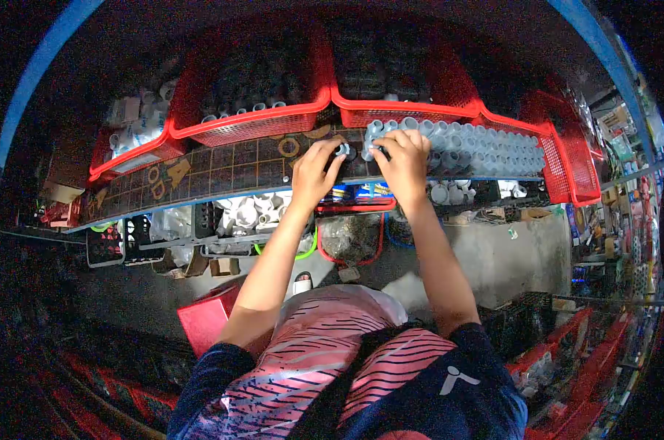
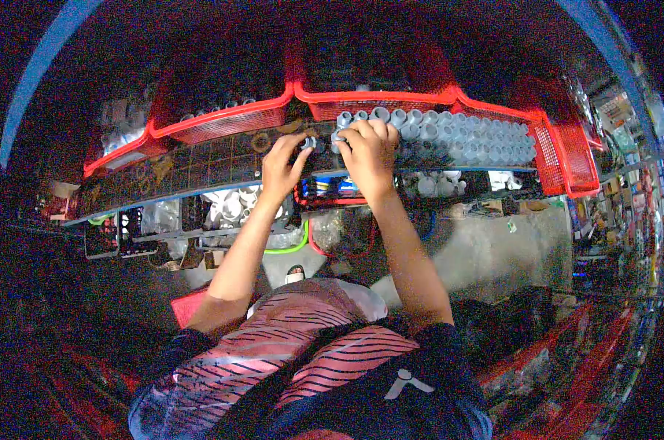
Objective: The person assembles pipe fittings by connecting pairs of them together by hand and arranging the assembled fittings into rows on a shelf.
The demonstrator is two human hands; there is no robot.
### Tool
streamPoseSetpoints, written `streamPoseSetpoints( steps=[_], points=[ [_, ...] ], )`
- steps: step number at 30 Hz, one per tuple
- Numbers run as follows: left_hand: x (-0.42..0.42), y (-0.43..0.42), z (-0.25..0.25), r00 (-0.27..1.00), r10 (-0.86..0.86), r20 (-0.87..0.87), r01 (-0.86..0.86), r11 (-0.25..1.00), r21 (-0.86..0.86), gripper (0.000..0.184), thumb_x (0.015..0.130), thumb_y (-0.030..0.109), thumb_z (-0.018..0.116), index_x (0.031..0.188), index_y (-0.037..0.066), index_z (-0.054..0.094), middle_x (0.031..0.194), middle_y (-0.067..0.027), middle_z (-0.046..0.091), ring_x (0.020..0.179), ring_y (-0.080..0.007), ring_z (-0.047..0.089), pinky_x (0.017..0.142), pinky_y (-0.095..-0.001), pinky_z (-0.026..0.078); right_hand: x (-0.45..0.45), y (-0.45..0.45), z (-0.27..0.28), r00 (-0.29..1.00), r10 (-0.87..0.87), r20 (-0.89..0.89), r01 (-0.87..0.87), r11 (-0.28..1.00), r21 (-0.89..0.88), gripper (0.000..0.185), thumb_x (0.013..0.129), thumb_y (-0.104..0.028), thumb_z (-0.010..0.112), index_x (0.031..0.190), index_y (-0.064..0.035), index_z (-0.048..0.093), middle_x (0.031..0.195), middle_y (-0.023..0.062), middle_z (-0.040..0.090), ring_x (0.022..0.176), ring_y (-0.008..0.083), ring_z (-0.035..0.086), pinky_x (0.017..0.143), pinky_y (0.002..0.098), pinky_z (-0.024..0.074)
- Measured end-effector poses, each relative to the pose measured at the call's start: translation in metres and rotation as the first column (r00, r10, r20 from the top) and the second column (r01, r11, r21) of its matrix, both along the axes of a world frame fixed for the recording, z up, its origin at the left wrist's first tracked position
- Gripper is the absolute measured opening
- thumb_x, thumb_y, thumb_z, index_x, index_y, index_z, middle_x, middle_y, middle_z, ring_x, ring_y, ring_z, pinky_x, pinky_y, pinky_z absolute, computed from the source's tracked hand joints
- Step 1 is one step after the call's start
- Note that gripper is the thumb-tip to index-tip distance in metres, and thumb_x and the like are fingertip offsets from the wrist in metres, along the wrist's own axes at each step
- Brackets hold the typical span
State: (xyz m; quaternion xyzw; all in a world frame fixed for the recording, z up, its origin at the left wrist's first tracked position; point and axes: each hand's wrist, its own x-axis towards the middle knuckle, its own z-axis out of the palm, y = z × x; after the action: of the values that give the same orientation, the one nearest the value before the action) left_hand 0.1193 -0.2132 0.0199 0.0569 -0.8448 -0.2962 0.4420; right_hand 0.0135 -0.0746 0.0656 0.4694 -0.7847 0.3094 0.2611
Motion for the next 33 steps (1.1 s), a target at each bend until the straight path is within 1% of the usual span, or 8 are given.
streamPoseSetpoints(
  steps=[8, 16, 19, 23, 25, 26, 27, 33],
  points=[
    [0.0, -0.001, -0.001, 0.999, 0.04, 0.03, -0.04, 0.999, 0.004, 0.025, 0.075, 0.014, 0.063, 0.098, 0.005, 0.058, 0.093, -0.0107, 0.059, 0.082, -0.0284, 0.06, 0.069, -0.0342, 0.049, -0.008, -0.016, 0.001, 1.0, -0.015, -0.022, 0.016, 0.999, 0.034, 0.014, 0.058, -0.013, 0.071, 0.07, -0.0119, 0.063, 0.076, -0.0006, 0.054, 0.082, 0.0201, 0.049, 0.08, 0.0374, 0.0327],
    [0.001, 0.0, 0.0, 0.999, 0.041, 0.029, -0.041, 0.999, 0.014, 0.025, 0.076, 0.014, 0.063, 0.098, 0.005, 0.058, 0.092, -0.0107, 0.059, 0.081, -0.0282, 0.06, 0.068, -0.034, 0.048, -0.005, -0.012, 0.003, 0.997, -0.069, -0.022, 0.07, 0.995, 0.064, 0.017, 0.059, -0.016, 0.071, 0.072, -0.0124, 0.063, 0.079, 0.0004, 0.054, 0.084, 0.0209, 0.048, 0.079, 0.0377, 0.0323],
    [0.001, 0.0, 0.001, 0.999, 0.04, 0.01, -0.04, 0.999, 0.02, 0.024, 0.076, 0.015, 0.063, 0.098, 0.005, 0.059, 0.091, -0.0104, 0.059, 0.081, -0.0281, 0.06, 0.068, -0.0339, 0.048, -0.001, -0.004, 0.009, 0.996, -0.09, -0.019, 0.09, 0.995, -0.035, 0.018, 0.06, -0.015, 0.072, 0.076, -0.0122, 0.063, 0.081, 0.0006, 0.055, 0.083, 0.0218, 0.048, 0.078, 0.0376, 0.0331],
    [0.001, 0.001, 0.0, 0.998, 0.042, 0.037, -0.042, 0.999, -0.003, 0.024, 0.076, 0.015, 0.063, 0.097, 0.006, 0.06, 0.09, -0.0097, 0.059, 0.08, -0.0282, 0.059, 0.067, -0.034, 0.048, 0.005, 0.011, 0.012, 0.988, -0.154, -0.003, 0.154, 0.987, -0.039, 0.014, 0.063, -0.014, 0.07, 0.074, -0.0116, 0.062, 0.081, 0.0026, 0.056, 0.083, 0.0232, 0.048, 0.077, 0.0378, 0.0348],
    [0.0, 0.002, -0.001, 0.997, 0.034, 0.065, -0.037, 0.998, 0.051, 0.025, 0.076, 0.015, 0.063, 0.098, 0.007, 0.06, 0.09, -0.0097, 0.059, 0.08, -0.0281, 0.059, 0.067, -0.0344, 0.048, 0.017, 0.016, 0.009, 0.988, -0.111, 0.108, 0.111, 0.994, 0.007, 0.009, 0.067, -0.013, 0.067, 0.074, -0.0107, 0.061, 0.08, 0.0043, 0.057, 0.082, 0.0243, 0.049, 0.075, 0.0372, 0.0366],
    [-0.001, 0.003, 0.0, 0.998, 0.009, 0.063, -0.015, 0.995, 0.099, 0.025, 0.076, 0.015, 0.063, 0.099, 0.006, 0.06, 0.092, -0.0113, 0.059, 0.081, -0.029, 0.059, 0.068, -0.0349, 0.048, 0.024, 0.017, -0.003, 0.997, -0.043, 0.07, 0.05, 0.994, -0.101, 0.009, 0.068, -0.014, 0.066, 0.074, -0.0107, 0.06, 0.079, 0.0038, 0.056, 0.081, 0.0255, 0.05, 0.074, 0.0373, 0.037],
    [-0.002, 0.002, -0.001, 0.998, 0.005, 0.061, -0.01, 0.995, 0.096, 0.025, 0.076, 0.015, 0.063, 0.099, 0.006, 0.06, 0.092, -0.0113, 0.059, 0.081, -0.029, 0.059, 0.068, -0.0349, 0.048, 0.039, 0.019, -0.002, 0.985, -0.008, 0.173, 0.024, 0.996, -0.091, 0.008, 0.069, -0.013, 0.065, 0.074, -0.0099, 0.06, 0.078, 0.0031, 0.056, 0.08, 0.0247, 0.05, 0.073, 0.0361, 0.0377],
    [-0.006, 0.002, 0.001, 0.994, -0.006, 0.112, -0.011, 0.988, 0.152, 0.026, 0.076, 0.014, 0.063, 0.1, 0.004, 0.059, 0.094, -0.0144, 0.058, 0.086, -0.0312, 0.058, 0.072, -0.0356, 0.047, 0.054, 0.025, -0.054, 0.954, 0.03, 0.298, -0.019, 0.999, -0.04, 0.008, 0.069, -0.011, 0.064, 0.074, -0.0071, 0.058, 0.077, 0.0042, 0.055, 0.08, 0.025, 0.05, 0.072, 0.036, 0.0394]
  ],
)
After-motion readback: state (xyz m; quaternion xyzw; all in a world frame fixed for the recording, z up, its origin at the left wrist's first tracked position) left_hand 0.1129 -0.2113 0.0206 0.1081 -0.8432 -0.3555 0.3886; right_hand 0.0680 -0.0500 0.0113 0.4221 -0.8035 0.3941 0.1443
